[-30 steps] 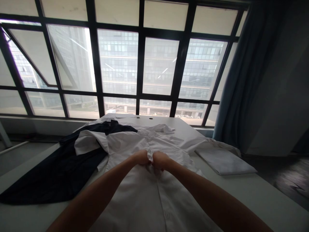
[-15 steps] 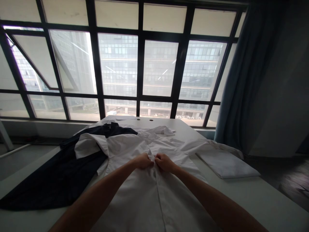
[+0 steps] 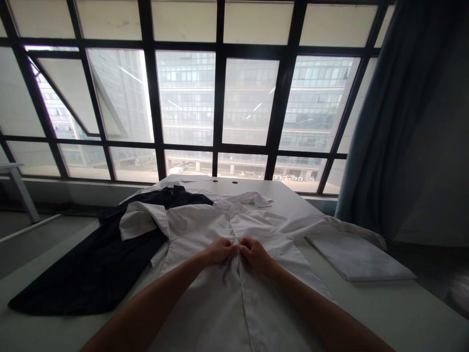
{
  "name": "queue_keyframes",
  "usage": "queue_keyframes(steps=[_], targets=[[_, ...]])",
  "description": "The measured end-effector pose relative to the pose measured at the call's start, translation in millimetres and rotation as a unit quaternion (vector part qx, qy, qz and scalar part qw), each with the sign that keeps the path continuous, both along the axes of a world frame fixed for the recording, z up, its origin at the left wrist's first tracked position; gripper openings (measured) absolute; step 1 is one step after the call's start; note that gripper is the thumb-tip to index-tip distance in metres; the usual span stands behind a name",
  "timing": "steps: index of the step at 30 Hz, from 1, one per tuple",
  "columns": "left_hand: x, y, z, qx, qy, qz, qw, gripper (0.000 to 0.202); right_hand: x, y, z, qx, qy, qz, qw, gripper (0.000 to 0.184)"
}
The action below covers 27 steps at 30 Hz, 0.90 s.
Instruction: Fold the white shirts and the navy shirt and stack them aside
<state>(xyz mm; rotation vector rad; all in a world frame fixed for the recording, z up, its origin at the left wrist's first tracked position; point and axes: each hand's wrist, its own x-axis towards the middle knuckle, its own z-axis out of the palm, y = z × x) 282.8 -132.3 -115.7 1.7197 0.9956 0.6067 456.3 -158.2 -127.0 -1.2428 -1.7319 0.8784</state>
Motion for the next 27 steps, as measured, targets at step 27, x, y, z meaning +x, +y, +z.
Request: queue_keyframes(steps=[27], targets=[[15.7, -5.2, -4.1, -0.070, -0.030, 0.089, 0.993, 0.036, 0.4, 2.9, -5.9, 0.108, -0.088, -0.025, 0.990, 0.023]])
